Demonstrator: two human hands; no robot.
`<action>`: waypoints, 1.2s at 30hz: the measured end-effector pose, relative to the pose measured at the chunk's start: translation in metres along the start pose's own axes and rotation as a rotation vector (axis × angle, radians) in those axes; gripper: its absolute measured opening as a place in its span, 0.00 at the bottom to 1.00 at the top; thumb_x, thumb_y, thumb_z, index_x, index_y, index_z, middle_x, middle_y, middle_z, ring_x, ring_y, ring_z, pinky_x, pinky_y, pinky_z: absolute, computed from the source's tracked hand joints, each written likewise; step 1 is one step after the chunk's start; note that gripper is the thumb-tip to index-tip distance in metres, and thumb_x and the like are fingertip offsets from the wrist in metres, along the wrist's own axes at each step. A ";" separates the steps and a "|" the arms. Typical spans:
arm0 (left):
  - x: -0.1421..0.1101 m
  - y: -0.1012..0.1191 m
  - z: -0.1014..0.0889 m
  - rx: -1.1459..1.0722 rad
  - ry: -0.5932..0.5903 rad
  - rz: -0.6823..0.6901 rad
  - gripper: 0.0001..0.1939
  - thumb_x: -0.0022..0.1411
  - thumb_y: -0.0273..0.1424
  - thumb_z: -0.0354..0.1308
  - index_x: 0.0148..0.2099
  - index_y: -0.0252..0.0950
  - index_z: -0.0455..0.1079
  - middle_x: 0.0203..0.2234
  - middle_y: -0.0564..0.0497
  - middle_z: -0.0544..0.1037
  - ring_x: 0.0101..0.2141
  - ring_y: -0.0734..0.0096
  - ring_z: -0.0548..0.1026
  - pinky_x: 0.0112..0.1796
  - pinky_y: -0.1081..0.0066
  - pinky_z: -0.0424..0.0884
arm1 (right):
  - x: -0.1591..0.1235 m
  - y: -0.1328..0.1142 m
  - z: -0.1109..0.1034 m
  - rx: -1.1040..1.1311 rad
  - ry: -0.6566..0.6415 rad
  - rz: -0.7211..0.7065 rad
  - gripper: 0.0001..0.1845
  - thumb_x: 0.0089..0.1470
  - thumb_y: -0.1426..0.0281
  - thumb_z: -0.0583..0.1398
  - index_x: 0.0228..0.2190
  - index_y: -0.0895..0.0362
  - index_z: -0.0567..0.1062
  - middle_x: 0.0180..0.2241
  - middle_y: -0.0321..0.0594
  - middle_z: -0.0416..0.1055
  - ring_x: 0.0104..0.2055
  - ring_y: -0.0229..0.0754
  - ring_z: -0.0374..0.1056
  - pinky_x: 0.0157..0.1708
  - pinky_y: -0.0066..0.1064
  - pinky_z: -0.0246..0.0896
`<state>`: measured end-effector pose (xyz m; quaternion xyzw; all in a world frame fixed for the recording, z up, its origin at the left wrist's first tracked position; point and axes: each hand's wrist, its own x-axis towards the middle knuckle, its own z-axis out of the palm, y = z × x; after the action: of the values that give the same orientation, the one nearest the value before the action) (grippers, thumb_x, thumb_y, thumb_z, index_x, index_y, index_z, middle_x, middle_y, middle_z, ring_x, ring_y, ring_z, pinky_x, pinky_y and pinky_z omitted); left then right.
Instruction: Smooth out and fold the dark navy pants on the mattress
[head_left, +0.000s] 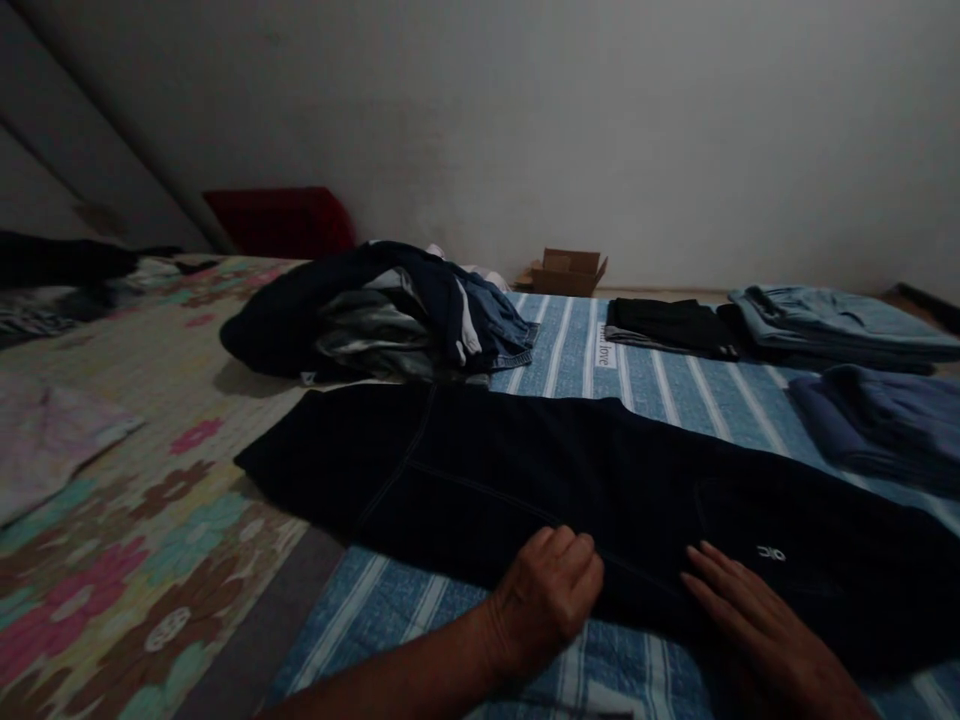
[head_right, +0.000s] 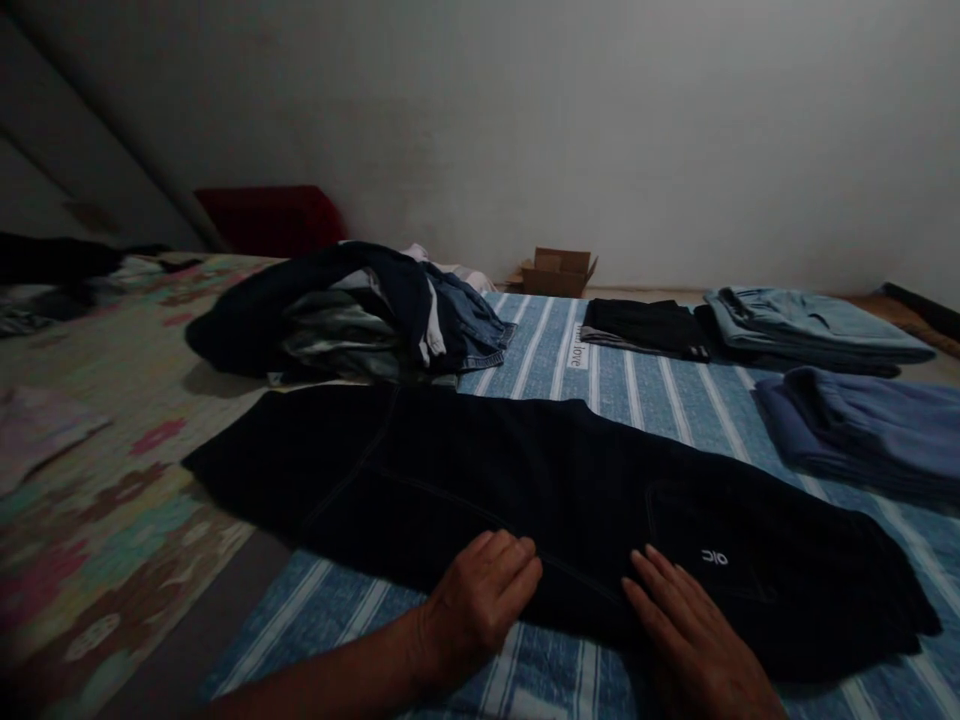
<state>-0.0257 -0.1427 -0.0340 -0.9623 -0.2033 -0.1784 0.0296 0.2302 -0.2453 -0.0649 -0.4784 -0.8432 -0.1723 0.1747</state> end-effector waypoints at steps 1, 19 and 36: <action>-0.004 -0.002 -0.002 -0.001 0.018 -0.024 0.13 0.64 0.23 0.40 0.41 0.31 0.66 0.32 0.47 0.70 0.30 0.69 0.65 0.31 0.68 0.64 | 0.000 0.001 -0.001 0.003 -0.001 -0.014 0.27 0.52 0.75 0.50 0.55 0.57 0.64 0.54 0.46 0.65 0.55 0.47 0.62 0.43 0.35 0.67; -0.053 -0.043 -0.029 0.083 0.161 -0.173 0.13 0.61 0.20 0.42 0.37 0.31 0.68 0.33 0.45 0.73 0.32 0.67 0.68 0.32 0.67 0.68 | 0.065 -0.060 0.032 0.146 0.061 0.039 0.23 0.54 0.81 0.48 0.51 0.60 0.67 0.54 0.51 0.63 0.59 0.50 0.55 0.50 0.45 0.62; -0.082 -0.059 -0.042 0.124 0.127 -0.246 0.14 0.62 0.20 0.41 0.40 0.32 0.67 0.35 0.45 0.72 0.35 0.67 0.68 0.34 0.66 0.67 | 0.054 -0.050 0.047 0.111 0.120 -0.140 0.20 0.57 0.78 0.48 0.50 0.59 0.68 0.51 0.51 0.67 0.58 0.48 0.58 0.48 0.38 0.63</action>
<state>-0.1331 -0.1256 -0.0250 -0.9132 -0.3279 -0.2282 0.0798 0.1546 -0.2080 -0.0877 -0.3968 -0.8707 -0.1655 0.2387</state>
